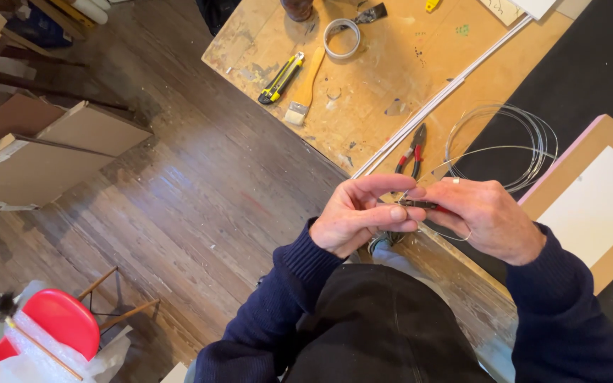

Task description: Measure and cut picture hanging wire for a frame.

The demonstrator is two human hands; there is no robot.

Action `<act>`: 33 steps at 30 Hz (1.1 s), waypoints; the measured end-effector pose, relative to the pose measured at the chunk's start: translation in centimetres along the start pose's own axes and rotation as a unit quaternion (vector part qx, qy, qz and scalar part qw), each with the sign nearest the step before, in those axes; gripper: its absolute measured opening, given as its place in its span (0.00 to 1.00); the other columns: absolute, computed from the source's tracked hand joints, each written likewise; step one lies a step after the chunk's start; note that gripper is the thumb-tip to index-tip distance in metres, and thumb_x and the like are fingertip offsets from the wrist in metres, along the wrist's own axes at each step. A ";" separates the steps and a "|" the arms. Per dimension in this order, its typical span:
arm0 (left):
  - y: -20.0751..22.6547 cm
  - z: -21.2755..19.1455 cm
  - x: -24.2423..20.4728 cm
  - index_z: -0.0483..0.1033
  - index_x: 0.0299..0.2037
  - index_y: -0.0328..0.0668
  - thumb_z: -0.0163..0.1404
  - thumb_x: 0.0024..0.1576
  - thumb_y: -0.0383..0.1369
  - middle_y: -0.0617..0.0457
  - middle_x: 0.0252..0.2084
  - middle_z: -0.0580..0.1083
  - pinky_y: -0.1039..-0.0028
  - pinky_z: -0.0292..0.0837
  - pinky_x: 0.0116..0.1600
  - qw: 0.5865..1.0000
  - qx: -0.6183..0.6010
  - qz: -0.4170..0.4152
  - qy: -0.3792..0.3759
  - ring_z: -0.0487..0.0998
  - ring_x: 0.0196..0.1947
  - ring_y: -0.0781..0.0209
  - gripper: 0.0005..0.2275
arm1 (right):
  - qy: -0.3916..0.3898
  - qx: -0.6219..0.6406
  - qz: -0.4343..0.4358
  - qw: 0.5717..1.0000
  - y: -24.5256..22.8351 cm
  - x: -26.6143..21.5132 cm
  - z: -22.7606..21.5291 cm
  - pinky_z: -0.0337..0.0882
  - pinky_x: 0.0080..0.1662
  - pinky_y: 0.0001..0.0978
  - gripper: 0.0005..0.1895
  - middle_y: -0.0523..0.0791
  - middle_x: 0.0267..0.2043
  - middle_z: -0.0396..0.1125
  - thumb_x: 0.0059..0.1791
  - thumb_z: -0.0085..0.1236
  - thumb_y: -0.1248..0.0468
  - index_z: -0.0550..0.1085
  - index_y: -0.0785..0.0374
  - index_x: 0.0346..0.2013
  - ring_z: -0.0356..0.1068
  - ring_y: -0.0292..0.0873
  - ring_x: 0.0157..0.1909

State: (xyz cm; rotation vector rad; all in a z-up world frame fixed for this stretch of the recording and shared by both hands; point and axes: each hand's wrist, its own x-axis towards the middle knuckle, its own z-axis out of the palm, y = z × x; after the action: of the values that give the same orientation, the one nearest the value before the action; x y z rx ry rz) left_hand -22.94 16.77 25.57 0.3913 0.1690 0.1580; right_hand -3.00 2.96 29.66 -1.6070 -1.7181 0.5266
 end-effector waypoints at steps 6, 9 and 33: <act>-0.6 0.2 0.1 0.70 0.66 0.28 0.50 0.65 0.16 0.33 0.62 0.73 0.59 0.77 0.64 1.000 -0.002 -0.001 -0.006 0.79 0.58 0.45 0.18 | 0.024 0.008 0.001 1.000 0.3 -0.9 0.5 0.76 0.40 0.36 0.16 0.48 0.40 0.75 0.44 0.65 0.64 0.76 0.64 0.45 0.77 0.48 0.39; -0.7 0.5 0.0 0.70 0.66 0.30 0.50 0.65 0.16 0.34 0.63 0.73 0.60 0.77 0.64 1.000 0.004 -0.002 -0.005 0.79 0.58 0.46 0.18 | 0.027 -0.001 0.021 0.999 0.4 -1.4 0.9 0.75 0.38 0.36 0.16 0.47 0.37 0.74 0.43 0.65 0.63 0.77 0.64 0.45 0.76 0.48 0.36; -8.0 4.4 3.1 0.71 0.55 0.34 0.53 0.64 0.27 0.47 0.50 0.72 0.65 0.71 0.59 0.851 0.492 0.172 0.066 0.75 0.51 0.53 0.11 | 0.338 0.331 0.217 0.854 -1.0 -4.5 8.2 0.64 0.42 0.21 0.62 0.43 0.36 0.69 0.50 0.22 0.19 0.63 0.73 0.70 0.65 0.32 0.38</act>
State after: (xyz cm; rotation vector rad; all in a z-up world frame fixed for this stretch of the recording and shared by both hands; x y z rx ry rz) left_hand -18.07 8.48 26.06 1.4483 0.3117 0.4564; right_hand -9.79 -0.14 23.94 -1.3999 -0.5481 0.5844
